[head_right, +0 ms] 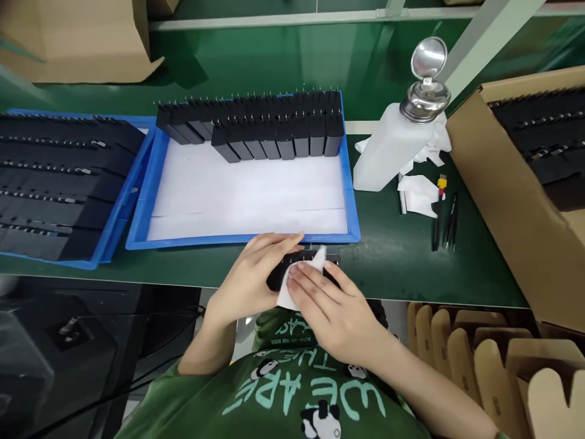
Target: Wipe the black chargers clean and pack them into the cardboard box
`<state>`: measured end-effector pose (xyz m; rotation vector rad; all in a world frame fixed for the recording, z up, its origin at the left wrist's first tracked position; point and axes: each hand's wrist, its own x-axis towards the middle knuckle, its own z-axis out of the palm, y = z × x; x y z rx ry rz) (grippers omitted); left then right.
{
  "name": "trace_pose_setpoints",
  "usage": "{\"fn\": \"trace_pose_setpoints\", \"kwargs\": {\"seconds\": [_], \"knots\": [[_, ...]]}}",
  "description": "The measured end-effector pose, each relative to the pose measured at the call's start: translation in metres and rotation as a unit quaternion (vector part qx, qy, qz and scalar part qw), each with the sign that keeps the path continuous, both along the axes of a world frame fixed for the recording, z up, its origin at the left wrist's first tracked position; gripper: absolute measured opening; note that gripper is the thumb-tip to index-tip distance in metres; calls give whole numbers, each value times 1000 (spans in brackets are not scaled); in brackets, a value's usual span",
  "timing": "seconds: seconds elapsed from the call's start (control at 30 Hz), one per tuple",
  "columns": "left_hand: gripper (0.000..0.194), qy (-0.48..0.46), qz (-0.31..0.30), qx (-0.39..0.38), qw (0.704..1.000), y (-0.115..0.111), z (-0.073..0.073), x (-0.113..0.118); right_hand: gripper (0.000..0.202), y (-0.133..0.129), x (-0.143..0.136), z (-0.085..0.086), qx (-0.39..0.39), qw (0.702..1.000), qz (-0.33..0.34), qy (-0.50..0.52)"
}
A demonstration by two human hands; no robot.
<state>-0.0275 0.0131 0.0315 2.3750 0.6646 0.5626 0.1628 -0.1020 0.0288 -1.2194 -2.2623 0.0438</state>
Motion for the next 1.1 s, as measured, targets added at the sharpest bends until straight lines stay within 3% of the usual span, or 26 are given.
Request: {"fn": "trace_pose_setpoints", "kwargs": {"seconds": [0.1, 0.27, 0.4, 0.57, 0.77, 0.93, 1.1], "knots": [[72, -7, 2, -3, 1000, 0, -2, -1, 39, 2, -4, 2, -4, 999, 38, 6], [70, -12, -1, -2, 1000, 0, -4, 0, 44, 5, -12, 5, -27, 1000, 1, -4], [63, -21, -12, 3, 1000, 2, -2, -6, 40, 3, -11, 7, -33, 998, 44, 11], [86, -105, 28, -3, 994, 2, -10, -34, 45, 4, -9, 11, -38, 999, 30, -17], [76, -123, 49, -23, 991, -3, -25, -43, 45, 14, -25, 12, -26, 998, 40, -45], [72, -147, 41, -29, 988, 1, -27, -40, 47, 19, -36, 12, -24, 995, 83, -42], [67, -156, 43, -30, 986, 1, -27, -41, 47, 20, -39, 12, -11, 997, 68, -45]]}}
